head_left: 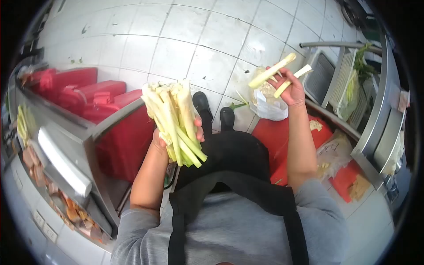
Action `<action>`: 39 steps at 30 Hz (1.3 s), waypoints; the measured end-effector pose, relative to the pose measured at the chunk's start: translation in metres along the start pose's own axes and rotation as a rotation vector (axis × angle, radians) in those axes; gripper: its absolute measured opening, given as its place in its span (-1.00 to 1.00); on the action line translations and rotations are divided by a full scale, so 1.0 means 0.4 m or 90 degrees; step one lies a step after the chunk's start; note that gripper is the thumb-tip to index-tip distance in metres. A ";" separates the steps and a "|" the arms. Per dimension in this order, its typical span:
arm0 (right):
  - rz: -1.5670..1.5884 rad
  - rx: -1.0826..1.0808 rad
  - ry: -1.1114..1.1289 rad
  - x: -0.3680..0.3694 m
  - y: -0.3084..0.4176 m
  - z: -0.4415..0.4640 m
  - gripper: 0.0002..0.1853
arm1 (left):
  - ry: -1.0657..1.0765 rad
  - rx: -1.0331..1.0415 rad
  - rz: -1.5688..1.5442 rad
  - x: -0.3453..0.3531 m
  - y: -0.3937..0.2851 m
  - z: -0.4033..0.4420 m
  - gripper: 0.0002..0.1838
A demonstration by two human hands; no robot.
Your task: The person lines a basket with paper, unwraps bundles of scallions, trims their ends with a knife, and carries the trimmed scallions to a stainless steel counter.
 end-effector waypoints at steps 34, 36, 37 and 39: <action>-0.777 0.337 -0.497 -0.813 -0.699 0.072 -0.72 | -0.169 -0.308 0.012 -0.595 0.107 0.086 0.09; -0.595 0.307 -0.494 -0.547 -0.544 0.013 -0.77 | -0.154 -0.275 -0.021 -0.485 0.107 0.120 0.09; -0.288 0.158 -0.430 -0.517 -0.539 -0.043 -0.70 | -0.130 -0.289 -0.010 -0.435 0.095 0.141 0.06; -0.108 0.214 -0.405 -0.177 -0.336 -0.098 -0.53 | -0.166 -0.281 -0.001 -0.349 0.078 0.137 -0.02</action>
Point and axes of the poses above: each hand's wrist, its own z-axis towards the middle knuckle, its own x-axis out of the palm, y = z × x, the point moved 1 cm from there along z, towards the middle knuckle
